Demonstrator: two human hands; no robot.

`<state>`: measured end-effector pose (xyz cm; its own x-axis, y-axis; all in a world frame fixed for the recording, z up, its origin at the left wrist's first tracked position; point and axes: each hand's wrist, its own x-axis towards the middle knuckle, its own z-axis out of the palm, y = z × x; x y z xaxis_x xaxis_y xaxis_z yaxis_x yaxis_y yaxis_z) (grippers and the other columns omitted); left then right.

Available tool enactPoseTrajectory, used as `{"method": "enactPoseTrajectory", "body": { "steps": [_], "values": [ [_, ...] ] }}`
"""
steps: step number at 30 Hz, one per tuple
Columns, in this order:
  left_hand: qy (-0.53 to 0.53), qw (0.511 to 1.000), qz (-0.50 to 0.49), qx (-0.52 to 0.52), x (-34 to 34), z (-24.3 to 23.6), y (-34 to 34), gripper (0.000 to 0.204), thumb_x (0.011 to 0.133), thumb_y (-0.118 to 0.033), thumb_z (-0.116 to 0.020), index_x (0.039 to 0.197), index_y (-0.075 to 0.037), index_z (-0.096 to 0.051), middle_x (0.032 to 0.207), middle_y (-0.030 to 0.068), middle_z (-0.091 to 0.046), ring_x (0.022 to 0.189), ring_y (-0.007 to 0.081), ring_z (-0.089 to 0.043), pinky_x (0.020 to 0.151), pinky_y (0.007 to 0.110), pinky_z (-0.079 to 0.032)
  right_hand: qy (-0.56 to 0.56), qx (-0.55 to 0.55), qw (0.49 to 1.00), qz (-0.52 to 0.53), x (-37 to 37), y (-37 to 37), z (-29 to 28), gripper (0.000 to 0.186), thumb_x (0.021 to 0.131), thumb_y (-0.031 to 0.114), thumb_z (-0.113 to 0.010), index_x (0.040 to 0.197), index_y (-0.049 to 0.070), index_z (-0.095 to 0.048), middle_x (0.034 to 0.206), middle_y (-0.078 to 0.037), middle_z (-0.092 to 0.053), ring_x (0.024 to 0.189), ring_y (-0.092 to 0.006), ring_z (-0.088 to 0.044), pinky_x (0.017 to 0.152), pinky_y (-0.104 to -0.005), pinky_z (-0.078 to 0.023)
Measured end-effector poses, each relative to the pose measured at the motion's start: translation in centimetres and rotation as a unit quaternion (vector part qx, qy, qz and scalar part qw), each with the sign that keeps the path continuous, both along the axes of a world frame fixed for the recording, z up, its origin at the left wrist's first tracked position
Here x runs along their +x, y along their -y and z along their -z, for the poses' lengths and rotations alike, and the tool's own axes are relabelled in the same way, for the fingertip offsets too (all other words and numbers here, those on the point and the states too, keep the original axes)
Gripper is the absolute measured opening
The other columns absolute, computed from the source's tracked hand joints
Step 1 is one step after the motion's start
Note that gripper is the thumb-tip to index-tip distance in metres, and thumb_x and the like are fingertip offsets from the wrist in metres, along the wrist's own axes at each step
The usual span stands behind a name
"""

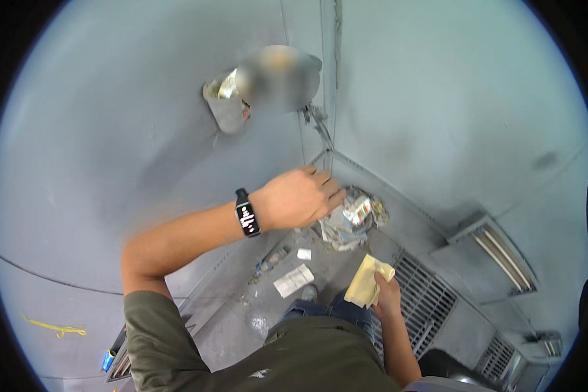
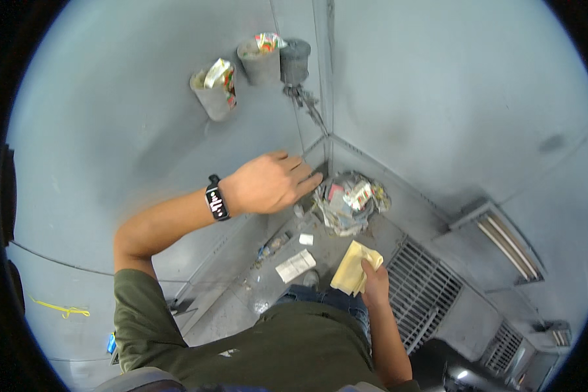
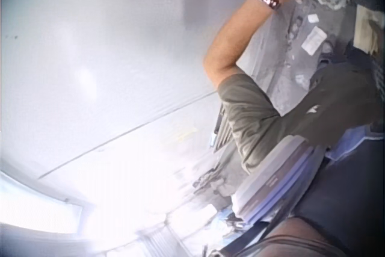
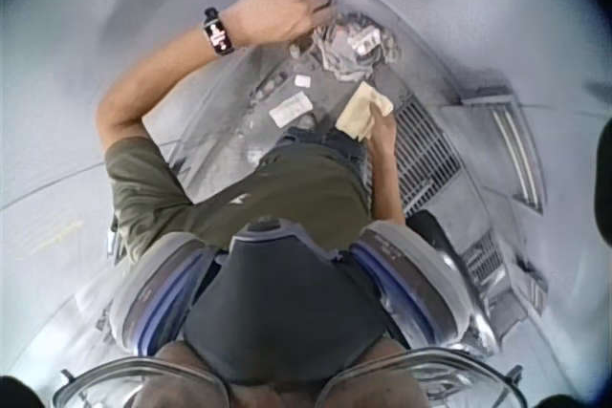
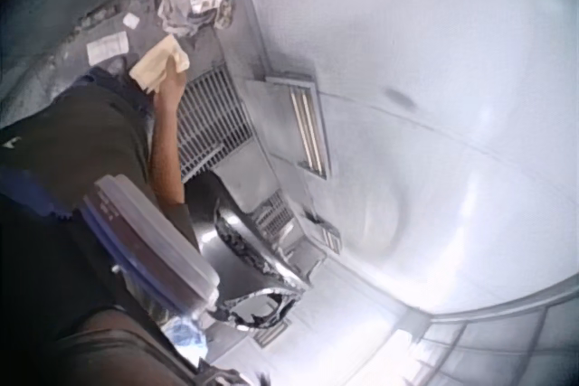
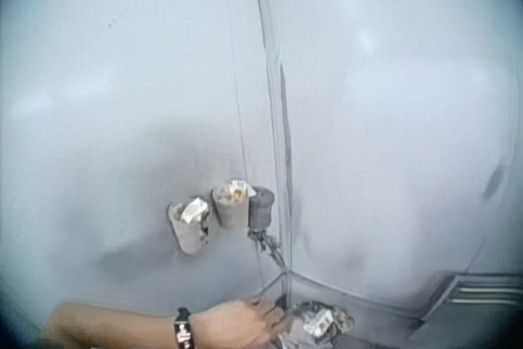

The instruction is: The person wipes a car bumper with a cloth, then uses a spray gun to apply paint to the bumper in a paint booth. The bumper is mounted on a stand, and the person moves around it to cover different areas.

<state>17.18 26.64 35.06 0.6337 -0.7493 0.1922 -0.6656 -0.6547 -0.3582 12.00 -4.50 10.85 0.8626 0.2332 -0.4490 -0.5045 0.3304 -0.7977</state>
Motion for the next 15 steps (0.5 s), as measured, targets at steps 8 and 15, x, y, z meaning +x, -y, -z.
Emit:
{"method": "enactPoseTrajectory", "body": {
  "steps": [8,15],
  "values": [
    [0.150,0.922,-0.283,-0.217,6.0,-7.5,-7.1,0.021,0.081,-0.013,-0.076,0.100,-0.009,-0.070,0.089,0.0066,-0.068,0.071,0.0248,-0.068,0.062,0.036,-0.053,-0.008,0.017,0.991,-0.135,15.4,-2.8,1.1,0.031,0.098,0.010,-0.059,0.126,-0.003,-0.059,0.114,-0.009,-0.068,0.097,-0.0178,-0.068,0.086,-0.0327,-0.054],
    [0.064,0.807,-0.576,-0.110,9.2,-11.9,-12.9,0.024,0.086,-0.026,-0.072,0.099,-0.006,-0.072,0.089,0.0108,-0.073,0.076,0.0334,-0.069,0.068,0.042,-0.054,0.101,-0.043,0.959,-0.260,24.8,-5.2,-1.3,0.026,0.098,0.015,-0.063,0.116,-0.003,-0.066,0.102,-0.006,-0.071,0.086,-0.0123,-0.067,0.077,-0.0291,-0.053]
  ]
}}
